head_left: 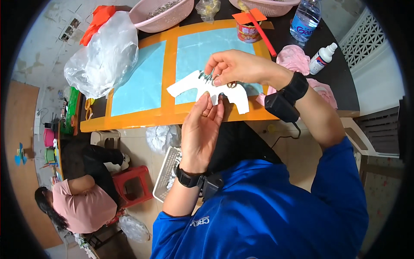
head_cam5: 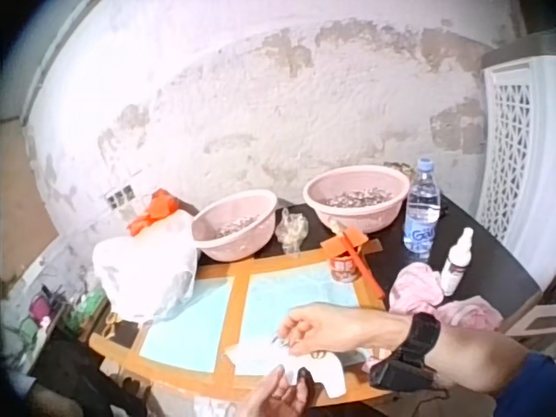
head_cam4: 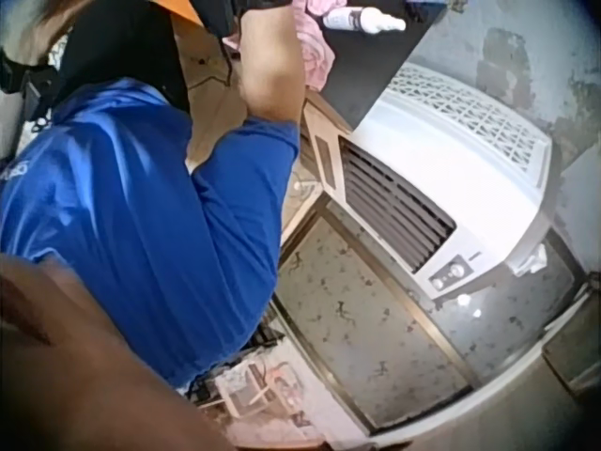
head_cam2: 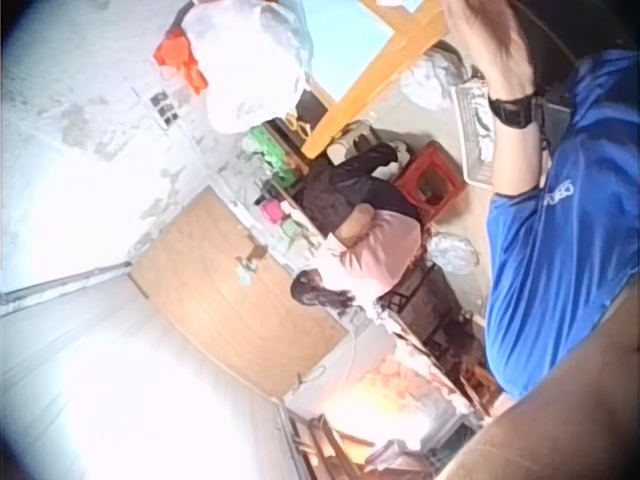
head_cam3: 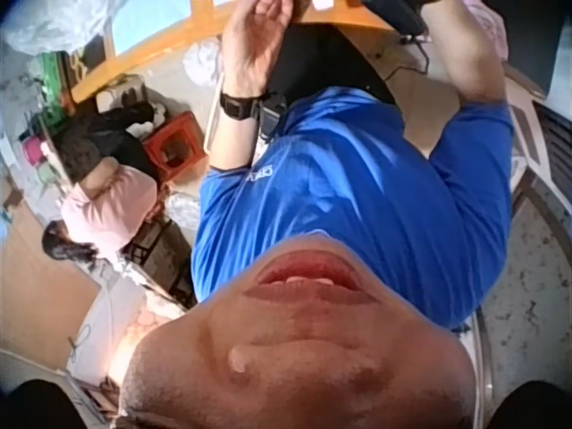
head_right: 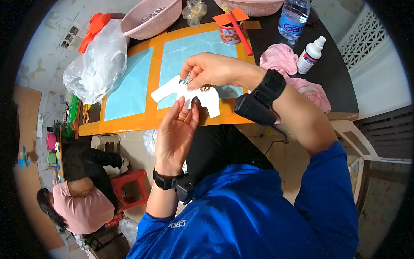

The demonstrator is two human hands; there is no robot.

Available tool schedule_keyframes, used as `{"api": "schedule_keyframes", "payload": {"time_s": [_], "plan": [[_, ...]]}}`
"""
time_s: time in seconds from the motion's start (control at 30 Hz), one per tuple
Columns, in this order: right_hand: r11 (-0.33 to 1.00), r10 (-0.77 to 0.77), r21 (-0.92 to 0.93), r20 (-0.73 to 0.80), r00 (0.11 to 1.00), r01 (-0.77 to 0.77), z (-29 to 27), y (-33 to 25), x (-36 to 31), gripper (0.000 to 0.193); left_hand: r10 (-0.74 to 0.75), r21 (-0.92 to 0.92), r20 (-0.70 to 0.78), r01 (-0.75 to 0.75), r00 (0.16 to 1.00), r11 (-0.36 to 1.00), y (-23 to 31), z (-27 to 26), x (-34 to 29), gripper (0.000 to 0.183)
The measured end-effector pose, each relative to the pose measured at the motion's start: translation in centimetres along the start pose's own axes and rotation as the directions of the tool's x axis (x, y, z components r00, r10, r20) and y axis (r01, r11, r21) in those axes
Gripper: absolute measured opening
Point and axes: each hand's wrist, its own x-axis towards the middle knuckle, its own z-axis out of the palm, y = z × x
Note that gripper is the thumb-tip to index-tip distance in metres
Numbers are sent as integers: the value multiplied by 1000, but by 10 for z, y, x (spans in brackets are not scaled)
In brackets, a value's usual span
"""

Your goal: Manually assembling small white components and metal rings for shoe manufacturing.

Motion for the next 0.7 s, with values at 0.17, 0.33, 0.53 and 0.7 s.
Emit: {"api": "schedule_keyframes", "payload": {"time_s": [0.17,0.33,0.53,0.7], "plan": [[1000,-17,10,-13,1000,17,5,-6,-7,37,-51,-148,-25,46,998,988,-8,5,-1,29],[997,-47,-54,-4,999,47,8,-14,-10,35,-4,-195,-81,-12,997,981,-15,8,-4,32],[973,-131,-198,-35,991,121,16,-17,-17,34,-55,-105,-27,52,998,993,-8,4,-6,32],[913,-265,-349,-111,958,212,30,-23,-24,32,19,-31,-27,-19,999,999,-11,-2,-5,31]]}}
